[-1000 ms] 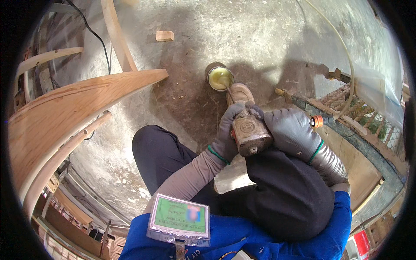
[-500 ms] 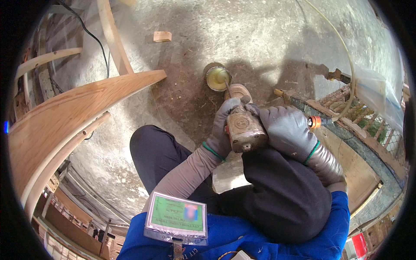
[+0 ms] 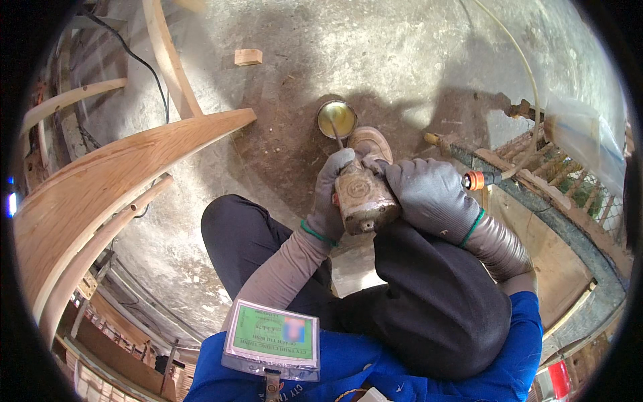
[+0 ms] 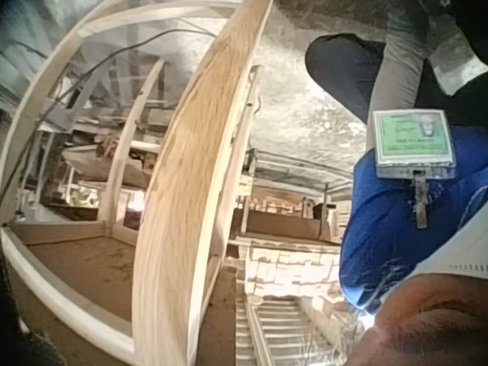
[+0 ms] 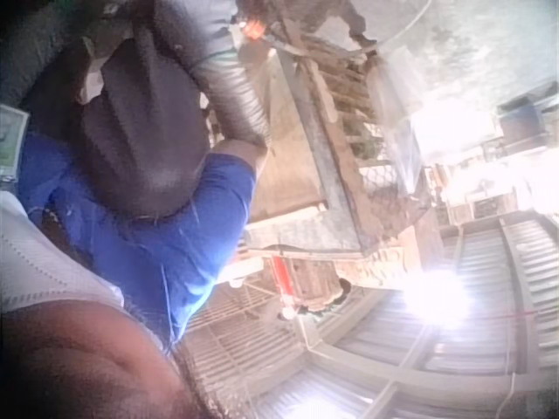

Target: The person pours liquids into a can, mixes them with a power tool, and then applies the mixture to wooden chair parts using a brush. The person works on multiple chair parts in a workshop setting.

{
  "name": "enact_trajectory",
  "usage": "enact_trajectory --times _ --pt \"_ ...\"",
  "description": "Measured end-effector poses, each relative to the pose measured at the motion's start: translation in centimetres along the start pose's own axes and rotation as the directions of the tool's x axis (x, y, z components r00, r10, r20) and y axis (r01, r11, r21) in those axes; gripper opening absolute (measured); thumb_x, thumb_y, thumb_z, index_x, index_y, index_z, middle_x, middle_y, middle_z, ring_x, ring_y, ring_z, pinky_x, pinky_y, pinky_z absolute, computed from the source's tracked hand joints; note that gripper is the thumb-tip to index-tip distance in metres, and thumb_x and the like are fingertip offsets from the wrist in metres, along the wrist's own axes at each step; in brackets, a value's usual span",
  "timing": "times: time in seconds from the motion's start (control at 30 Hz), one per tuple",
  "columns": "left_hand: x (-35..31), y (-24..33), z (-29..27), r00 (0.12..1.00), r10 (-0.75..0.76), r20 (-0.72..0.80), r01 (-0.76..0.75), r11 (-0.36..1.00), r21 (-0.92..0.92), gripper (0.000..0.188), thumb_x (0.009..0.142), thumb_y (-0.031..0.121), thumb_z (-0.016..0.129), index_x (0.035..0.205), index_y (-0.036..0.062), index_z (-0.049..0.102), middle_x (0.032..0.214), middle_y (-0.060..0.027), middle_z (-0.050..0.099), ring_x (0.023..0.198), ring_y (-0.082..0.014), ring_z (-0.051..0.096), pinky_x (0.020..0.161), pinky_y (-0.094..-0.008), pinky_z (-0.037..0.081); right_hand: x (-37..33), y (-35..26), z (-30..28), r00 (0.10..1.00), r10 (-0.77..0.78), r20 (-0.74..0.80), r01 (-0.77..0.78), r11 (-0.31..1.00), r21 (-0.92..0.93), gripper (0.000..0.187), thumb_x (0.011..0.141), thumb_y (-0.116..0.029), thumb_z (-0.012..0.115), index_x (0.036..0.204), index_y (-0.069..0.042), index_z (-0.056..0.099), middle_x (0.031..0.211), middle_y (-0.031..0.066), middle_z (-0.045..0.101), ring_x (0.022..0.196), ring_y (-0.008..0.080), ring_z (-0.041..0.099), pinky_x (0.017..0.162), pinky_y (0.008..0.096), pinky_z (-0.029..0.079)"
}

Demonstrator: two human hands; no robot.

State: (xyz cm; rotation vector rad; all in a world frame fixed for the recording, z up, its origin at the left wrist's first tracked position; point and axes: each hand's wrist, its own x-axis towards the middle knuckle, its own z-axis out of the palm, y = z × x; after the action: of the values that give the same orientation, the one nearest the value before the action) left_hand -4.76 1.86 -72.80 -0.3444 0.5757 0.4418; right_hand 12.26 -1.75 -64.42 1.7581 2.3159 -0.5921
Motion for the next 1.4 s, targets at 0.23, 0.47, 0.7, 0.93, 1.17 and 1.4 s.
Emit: enact_trajectory --times 0.23,0.47,0.7,0.93,1.17,1.4 --pt "-1.0 -1.2 -0.5 0.999 0.028 0.017 -0.028 0.999 -0.037 0.035 0.093 0.037 0.053 0.105 0.0038 0.054 0.099 -0.0095 0.057 0.095 -0.0213 0.06 0.088 -0.037 0.053 -0.5 0.2 0.5 0.987 -0.11 -0.119 0.11 0.994 -0.007 0.011 0.078 -0.018 0.054 0.077 -0.008 0.052 0.061 0.0062 0.054 0.051 0.0202 0.058 0.044 0.0335 0.043" --pt "-0.9 -1.2 -0.9 0.998 0.011 0.057 -0.012 1.0 0.02 0.034 0.093 0.03 0.051 0.113 0.0026 0.052 0.098 -0.0081 0.06 0.097 -0.0224 0.061 0.09 -0.0405 0.052 -0.7 0.3 0.4 0.989 -0.109 -0.1 0.109 0.994 -0.002 0.011 0.079 -0.019 0.054 0.076 -0.008 0.052 0.061 0.0062 0.054 0.051 0.0198 0.058 0.044 0.0337 0.042" --pt "-0.8 -1.6 0.1 1.0 0.014 0.013 -0.014 1.0 0.003 0.032 0.094 0.033 0.049 0.105 0.0037 0.056 0.096 -0.0091 0.062 0.093 -0.0232 0.062 0.089 -0.041 0.052 -0.9 0.5 0.2 0.992 -0.108 -0.062 0.107 0.994 -0.024 0.01 0.078 -0.018 0.054 0.076 -0.008 0.053 0.061 0.0062 0.055 0.052 0.0209 0.058 0.043 0.0341 0.041" --pt "-0.5 -2.3 0.2 0.995 -0.023 0.098 0.027 0.999 -0.045 0.033 0.096 0.029 0.045 0.112 0.0014 0.051 0.103 -0.0105 0.056 0.098 -0.0224 0.058 0.092 -0.0367 0.049 -1.2 0.7 -0.9 0.999 -0.044 0.029 0.041 0.996 0.079 0.011 0.078 -0.017 0.055 0.08 -0.006 0.054 0.062 0.0087 0.057 0.053 0.0246 0.06 0.045 0.0369 0.044" --pt "0.1 -2.3 0.1 0.996 -0.041 0.081 0.05 0.992 -0.116 0.03 0.095 0.03 0.047 0.108 0.0034 0.054 0.1 -0.0105 0.061 0.097 -0.0247 0.061 0.09 -0.0425 0.052 -1.1 1.1 -1.6 0.998 -0.035 0.053 0.028 0.99 0.141 0.012 0.077 -0.015 0.056 0.081 -0.004 0.054 0.064 0.0122 0.059 0.057 0.0285 0.062 0.049 0.0398 0.047" --pt "-0.3 -0.7 -1.1 0.999 0.019 0.039 -0.02 1.0 0.011 0.032 0.096 0.029 0.047 0.111 0.0022 0.055 0.101 -0.0115 0.062 0.097 -0.0261 0.062 0.09 -0.0421 0.052 0.2 0.9 -0.7 0.999 -0.035 0.032 0.028 0.98 0.197 0.015 0.078 -0.015 0.057 0.084 -0.001 0.056 0.066 0.0145 0.061 0.059 0.0308 0.064 0.051 0.0404 0.049"
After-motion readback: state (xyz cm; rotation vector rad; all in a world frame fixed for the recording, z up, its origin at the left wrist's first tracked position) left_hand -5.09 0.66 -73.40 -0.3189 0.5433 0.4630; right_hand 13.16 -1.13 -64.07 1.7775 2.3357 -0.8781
